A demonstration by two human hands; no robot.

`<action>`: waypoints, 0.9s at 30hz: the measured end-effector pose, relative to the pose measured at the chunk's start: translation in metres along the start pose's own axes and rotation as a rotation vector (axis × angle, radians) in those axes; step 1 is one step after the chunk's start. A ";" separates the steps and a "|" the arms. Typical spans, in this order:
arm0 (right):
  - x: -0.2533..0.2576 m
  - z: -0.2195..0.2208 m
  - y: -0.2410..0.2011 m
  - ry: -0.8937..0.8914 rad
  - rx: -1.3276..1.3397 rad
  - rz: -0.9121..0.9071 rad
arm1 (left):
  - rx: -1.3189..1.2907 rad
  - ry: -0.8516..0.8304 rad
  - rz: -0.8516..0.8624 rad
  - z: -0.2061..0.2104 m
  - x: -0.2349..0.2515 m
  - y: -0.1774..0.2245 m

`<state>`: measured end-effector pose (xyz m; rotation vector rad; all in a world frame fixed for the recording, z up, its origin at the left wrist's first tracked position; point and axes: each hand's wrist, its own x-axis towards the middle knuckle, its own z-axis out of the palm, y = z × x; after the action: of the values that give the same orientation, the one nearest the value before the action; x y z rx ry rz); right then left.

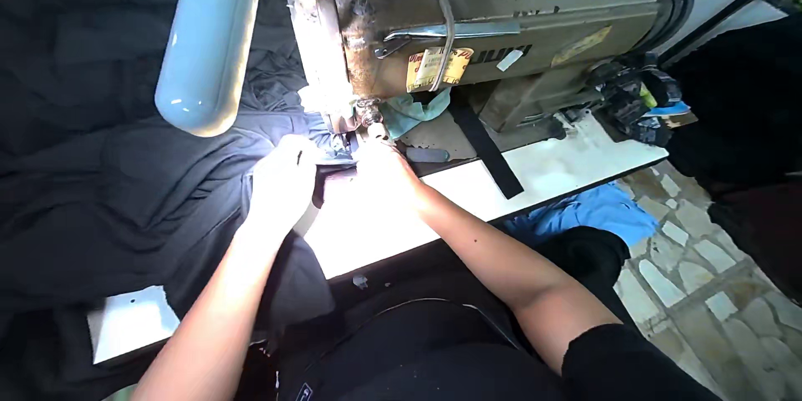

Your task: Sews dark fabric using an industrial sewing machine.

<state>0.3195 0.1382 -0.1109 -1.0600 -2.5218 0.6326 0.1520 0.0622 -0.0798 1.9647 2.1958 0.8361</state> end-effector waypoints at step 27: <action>-0.064 0.021 0.024 0.263 -0.130 -0.543 | 0.104 -0.112 0.468 0.050 -0.024 0.005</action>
<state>0.3662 0.1008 -0.1492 -0.4168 -2.4741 0.1644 0.1809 0.0568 -0.1274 2.5582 1.7743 0.6396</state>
